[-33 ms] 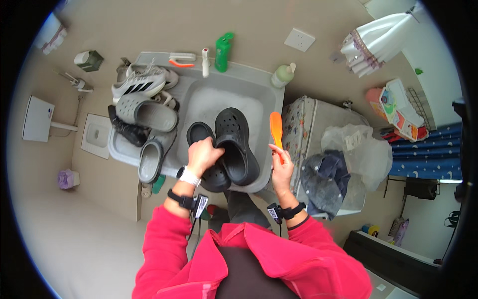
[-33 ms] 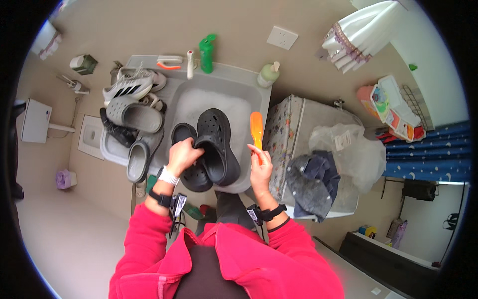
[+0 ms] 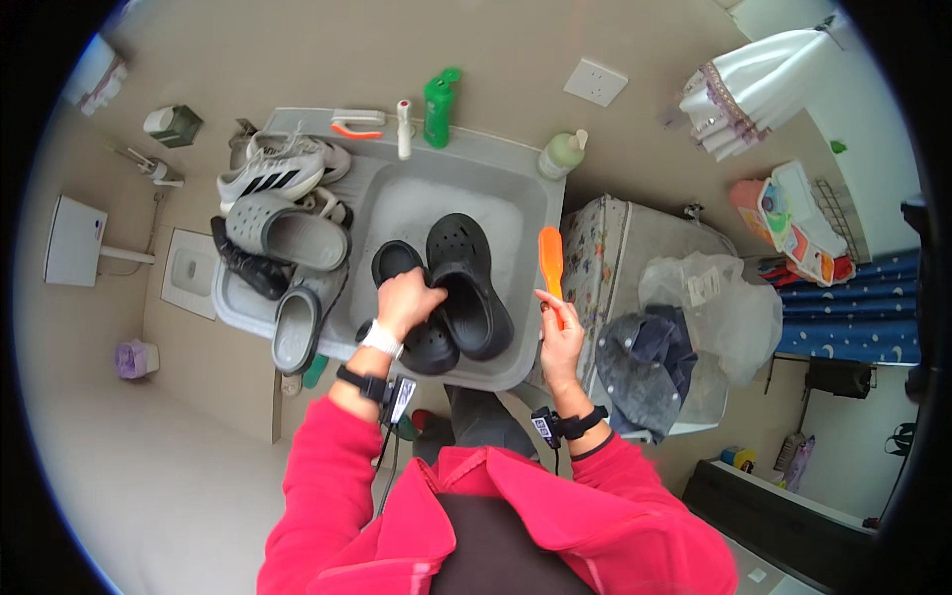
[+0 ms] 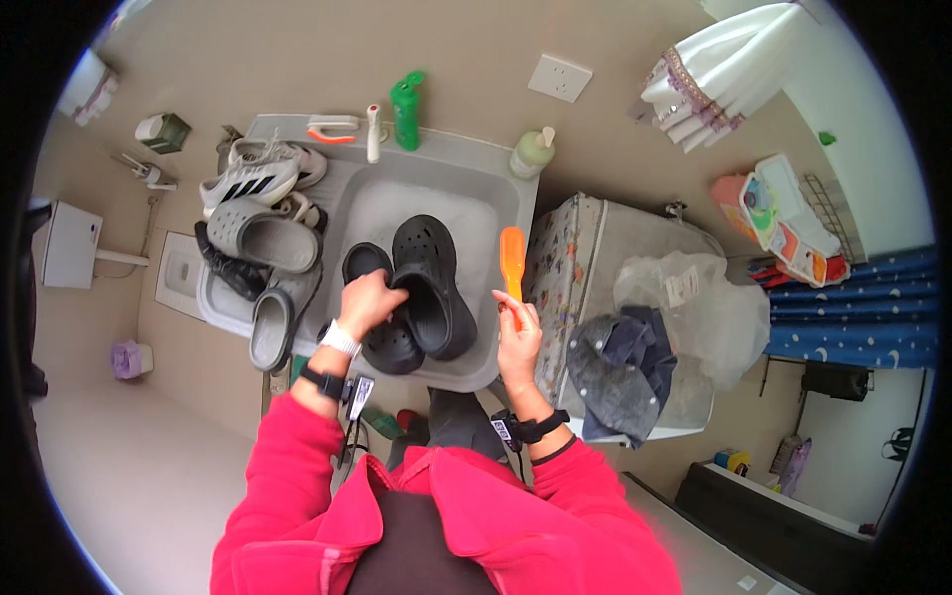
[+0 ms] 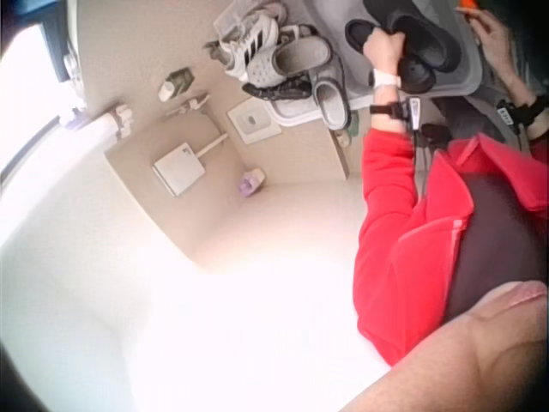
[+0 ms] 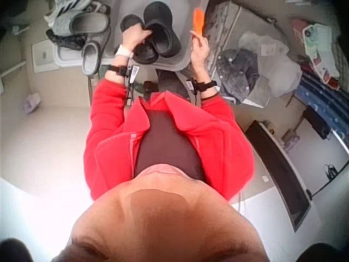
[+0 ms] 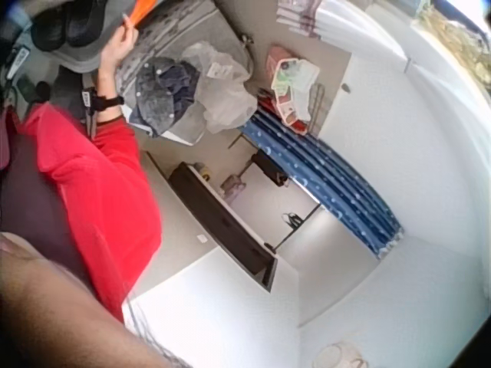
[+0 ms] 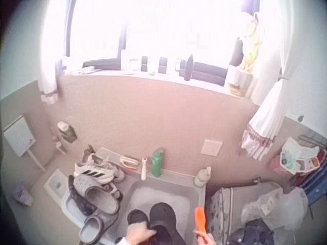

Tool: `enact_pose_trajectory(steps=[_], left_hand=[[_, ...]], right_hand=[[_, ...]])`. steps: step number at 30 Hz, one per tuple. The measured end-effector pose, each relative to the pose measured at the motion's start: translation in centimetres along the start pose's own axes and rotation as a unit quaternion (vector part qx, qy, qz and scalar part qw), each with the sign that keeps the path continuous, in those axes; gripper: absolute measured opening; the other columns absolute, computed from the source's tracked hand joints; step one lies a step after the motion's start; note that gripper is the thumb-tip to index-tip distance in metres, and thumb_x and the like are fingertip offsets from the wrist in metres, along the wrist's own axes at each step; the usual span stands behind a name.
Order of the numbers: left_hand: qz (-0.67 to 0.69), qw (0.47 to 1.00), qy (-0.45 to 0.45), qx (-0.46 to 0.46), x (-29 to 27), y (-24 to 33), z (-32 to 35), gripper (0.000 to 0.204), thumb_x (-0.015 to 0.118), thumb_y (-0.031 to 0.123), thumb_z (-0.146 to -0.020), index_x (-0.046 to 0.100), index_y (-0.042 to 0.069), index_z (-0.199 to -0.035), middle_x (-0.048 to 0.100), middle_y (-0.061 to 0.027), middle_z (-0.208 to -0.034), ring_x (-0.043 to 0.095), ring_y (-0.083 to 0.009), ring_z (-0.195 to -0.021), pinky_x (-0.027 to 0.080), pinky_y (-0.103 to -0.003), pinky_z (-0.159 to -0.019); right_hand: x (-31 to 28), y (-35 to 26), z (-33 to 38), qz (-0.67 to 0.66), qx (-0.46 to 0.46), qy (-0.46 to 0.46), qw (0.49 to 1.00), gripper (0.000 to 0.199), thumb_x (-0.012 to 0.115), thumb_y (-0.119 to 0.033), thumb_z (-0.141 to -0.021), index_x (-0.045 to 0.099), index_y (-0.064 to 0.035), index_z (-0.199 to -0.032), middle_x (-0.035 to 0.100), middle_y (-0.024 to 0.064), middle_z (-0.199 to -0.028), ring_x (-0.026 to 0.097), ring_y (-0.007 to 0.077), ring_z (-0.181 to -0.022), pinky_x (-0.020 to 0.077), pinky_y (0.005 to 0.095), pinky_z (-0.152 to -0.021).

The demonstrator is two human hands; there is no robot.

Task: The person scrubs several pairs of shoes and sandals in a sink filled with soapy water using an orange brush. They scrub the soles and uppers of each item, rinse them under running water, and place them on the sink's draining board. The person handles crocs, sneakers, and sandals one at a time.

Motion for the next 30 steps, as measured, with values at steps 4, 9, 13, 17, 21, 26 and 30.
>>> enact_pose_trajectory(steps=[4,9,13,17,21,26,30], left_hand=[[0.007,0.995,-0.062,-0.082,5.2,-2.7,-10.9,0.043,0.066,0.043,-0.075,0.071,0.001,-0.080,0.070,-0.0143,-0.066,0.072,-0.0322,-0.076,0.056,-0.040,-0.071],[0.002,0.996,-0.017,-0.087,7.6,-4.9,-14.1,0.066,0.070,0.061,-0.074,0.066,0.002,-0.103,0.072,-0.0198,-0.093,0.068,-0.0359,-0.094,0.046,-0.042,-0.090],[0.090,0.985,0.146,0.027,4.0,-3.5,-9.0,0.064,0.074,0.038,-0.082,0.054,0.002,-0.132,0.061,-0.0223,-0.121,0.057,-0.0367,-0.114,0.045,-0.043,-0.098],[0.285,0.955,0.005,0.081,3.3,-5.0,0.1,0.046,0.066,0.031,-0.090,0.060,0.000,-0.125,0.063,-0.0185,-0.122,0.060,-0.0353,-0.115,0.047,-0.041,-0.098],[0.469,0.873,-0.124,-0.044,5.7,-12.3,11.7,0.040,0.061,0.021,-0.097,0.057,0.001,-0.131,0.069,-0.0133,-0.116,0.065,-0.0194,-0.107,0.049,-0.032,-0.095],[0.477,0.834,0.031,-0.275,12.8,-28.2,25.2,0.027,0.059,0.012,-0.096,0.062,-0.002,-0.119,0.071,-0.0106,-0.106,0.066,-0.0155,-0.100,0.051,-0.029,-0.087],[0.515,0.763,0.127,-0.369,20.6,-39.0,34.0,0.024,0.058,0.013,-0.096,0.064,0.000,-0.115,0.071,-0.0071,-0.100,0.066,-0.0143,-0.092,0.051,-0.029,-0.082]], right_hand=[[0.5,3.0,-3.7,0.002,0.049,-0.027,0.998,0.022,0.055,-0.006,-0.099,0.070,-0.0034,-0.114,0.052,-0.0037,-0.087,0.044,0.0024,-0.062,0.0362,0.0187,-0.056],[2.3,6.8,-4.0,-0.011,0.135,-0.088,0.987,0.022,0.054,-0.007,-0.100,0.071,-0.0047,-0.114,0.057,-0.0039,-0.090,0.044,0.0020,-0.063,0.0358,0.0178,-0.056],[5.6,8.8,-3.3,-0.006,0.205,-0.184,0.961,0.024,0.053,-0.004,-0.097,0.071,-0.0056,-0.113,0.058,-0.0033,-0.091,0.045,0.0034,-0.064,0.0362,0.0192,-0.057],[11.2,9.3,-1.9,0.006,0.239,-0.309,0.921,0.024,0.053,-0.003,-0.096,0.072,-0.0054,-0.111,0.057,-0.0040,-0.087,0.044,0.0032,-0.064,0.0357,0.0198,-0.056],[16.8,9.1,0.9,0.034,0.216,-0.404,0.888,0.023,0.054,-0.004,-0.096,0.072,-0.0061,-0.109,0.056,-0.0061,-0.082,0.042,0.0023,-0.060,0.0349,0.0193,-0.054],[23.1,11.0,6.8,0.062,0.220,-0.420,0.878,0.024,0.053,-0.005,-0.097,0.070,-0.0044,-0.112,0.056,-0.0048,-0.083,0.045,0.0032,-0.064,0.0374,0.0200,-0.057],[26.5,14.4,10.0,0.063,0.269,-0.321,0.906,0.026,0.052,-0.004,-0.096,0.070,-0.0049,-0.115,0.058,-0.0027,-0.087,0.049,0.0054,-0.073,0.0397,0.0210,-0.062]])
Point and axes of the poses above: each hand's wrist, its own z-axis away from the middle knuckle, its own x-axis out of the palm, y = z × x, the point moved 8 cm from there along -z, towards the middle knuckle
